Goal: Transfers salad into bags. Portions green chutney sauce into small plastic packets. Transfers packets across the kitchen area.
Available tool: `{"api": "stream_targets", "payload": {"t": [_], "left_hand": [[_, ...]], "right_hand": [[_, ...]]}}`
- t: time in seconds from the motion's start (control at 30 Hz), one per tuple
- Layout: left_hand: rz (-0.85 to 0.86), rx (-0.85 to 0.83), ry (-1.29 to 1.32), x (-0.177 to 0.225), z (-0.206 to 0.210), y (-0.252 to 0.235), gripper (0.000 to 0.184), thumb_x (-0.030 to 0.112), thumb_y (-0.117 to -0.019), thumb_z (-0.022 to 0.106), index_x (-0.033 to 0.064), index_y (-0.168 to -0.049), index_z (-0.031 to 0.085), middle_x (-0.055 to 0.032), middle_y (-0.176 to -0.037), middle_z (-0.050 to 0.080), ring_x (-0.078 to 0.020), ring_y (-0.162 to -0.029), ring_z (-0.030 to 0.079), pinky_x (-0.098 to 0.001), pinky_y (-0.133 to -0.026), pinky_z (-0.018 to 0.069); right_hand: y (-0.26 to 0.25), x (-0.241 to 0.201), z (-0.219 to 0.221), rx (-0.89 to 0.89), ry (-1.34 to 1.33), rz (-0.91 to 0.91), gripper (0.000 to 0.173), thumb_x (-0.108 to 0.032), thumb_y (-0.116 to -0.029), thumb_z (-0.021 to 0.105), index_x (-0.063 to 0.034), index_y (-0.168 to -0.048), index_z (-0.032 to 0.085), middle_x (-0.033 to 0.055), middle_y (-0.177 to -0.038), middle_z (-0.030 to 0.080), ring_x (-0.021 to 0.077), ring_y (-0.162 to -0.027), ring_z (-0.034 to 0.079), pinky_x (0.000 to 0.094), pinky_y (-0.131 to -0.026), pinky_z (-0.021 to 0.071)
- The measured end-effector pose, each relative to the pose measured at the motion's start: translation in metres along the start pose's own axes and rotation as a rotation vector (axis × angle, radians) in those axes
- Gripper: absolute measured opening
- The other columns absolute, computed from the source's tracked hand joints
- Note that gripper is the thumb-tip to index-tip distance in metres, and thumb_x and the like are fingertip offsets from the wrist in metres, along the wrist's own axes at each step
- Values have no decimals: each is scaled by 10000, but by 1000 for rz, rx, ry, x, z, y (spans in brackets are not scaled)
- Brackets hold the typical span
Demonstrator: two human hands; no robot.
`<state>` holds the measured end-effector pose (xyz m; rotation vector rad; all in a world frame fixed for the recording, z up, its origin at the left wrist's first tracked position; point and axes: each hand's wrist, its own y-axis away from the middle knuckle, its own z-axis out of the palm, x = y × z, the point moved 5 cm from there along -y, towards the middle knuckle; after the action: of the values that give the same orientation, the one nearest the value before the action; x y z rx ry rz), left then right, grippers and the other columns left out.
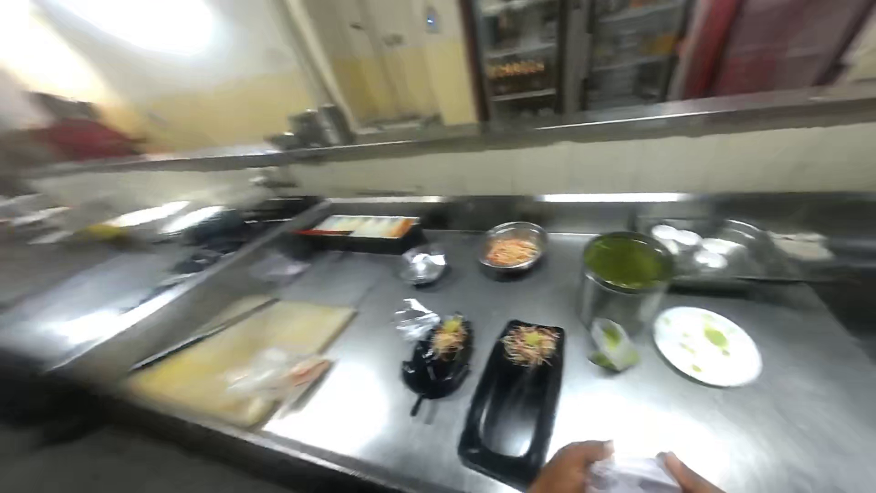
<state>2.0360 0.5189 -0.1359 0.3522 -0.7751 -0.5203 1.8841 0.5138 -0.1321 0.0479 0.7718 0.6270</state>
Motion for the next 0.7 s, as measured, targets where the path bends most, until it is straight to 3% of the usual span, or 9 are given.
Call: {"api": "stream_targets", "payload": {"t": [0.13,0.2,0.27,0.33,0.4,0.5,0.6,0.67,0.7], "left_hand": [[-22,-139,119,-8,-4,-3,497,348,-1099,292,101,-955,699,-69,-929,761,-172,-902,736,-362,-865,598],[68,-87,146,6,1,-1,437,286,-1112,278,81,-1024,654,-88,-948,757,-203,-921,738,-396,-888,600],[135,23,42,16,10,0,358,212,-1128,258,53,-1113,578,-71,-926,737,-186,-883,736,-382,-865,609],[210,111,-105,25,17,-3,308,159,-1123,281,35,-1111,563,-41,-885,710,-145,-835,718,-347,-836,608],[310,129,-235,29,24,-8,283,129,-1107,309,46,-1030,568,-4,-841,673,-102,-795,681,-318,-816,591],[393,52,-431,21,38,-12,252,98,-1067,347,94,-929,558,87,-750,579,-9,-692,578,-237,-719,529],[364,19,-489,4,37,-14,245,96,-1066,355,83,-933,561,98,-740,565,11,-684,558,-217,-705,509],[343,35,-464,-6,28,-17,235,86,-1060,343,76,-942,546,84,-761,570,4,-709,570,-223,-725,513],[342,54,-448,-4,25,-17,246,85,-1063,338,77,-935,549,80,-763,576,-1,-712,576,-227,-730,518]], "right_hand": [[0,2,-5,4,-181,1,373,-326,-1058,433,-174,-937,752,32,-967,775,128,-940,733,343,-910,590],[5,-1,-19,95,137,-9,231,-202,-1046,453,-178,-954,664,-32,-917,735,83,-877,694,314,-864,572],[11,-19,-23,272,451,-103,139,-116,-1037,479,-82,-1082,606,-37,-952,684,65,-861,668,308,-830,574],[16,-46,-13,349,715,-341,265,-97,-1012,500,57,-1208,589,58,-1103,637,88,-987,636,301,-897,551],[17,-59,9,227,983,-467,256,-72,-1036,476,79,-1147,651,115,-1118,689,140,-1033,676,326,-945,563],[4,-44,33,80,1225,-229,295,-18,-1026,452,128,-1208,632,267,-1200,658,337,-1096,664,471,-986,513],[-21,-37,20,349,512,-169,289,92,-942,415,57,-1156,606,87,-1039,701,112,-941,678,288,-876,559],[-30,-30,18,443,-50,-159,371,149,-870,320,28,-1104,582,94,-990,700,137,-885,687,313,-824,579],[-31,-24,18,417,-98,-162,409,157,-865,304,21,-1150,563,90,-1019,699,135,-908,691,316,-842,580]]}}
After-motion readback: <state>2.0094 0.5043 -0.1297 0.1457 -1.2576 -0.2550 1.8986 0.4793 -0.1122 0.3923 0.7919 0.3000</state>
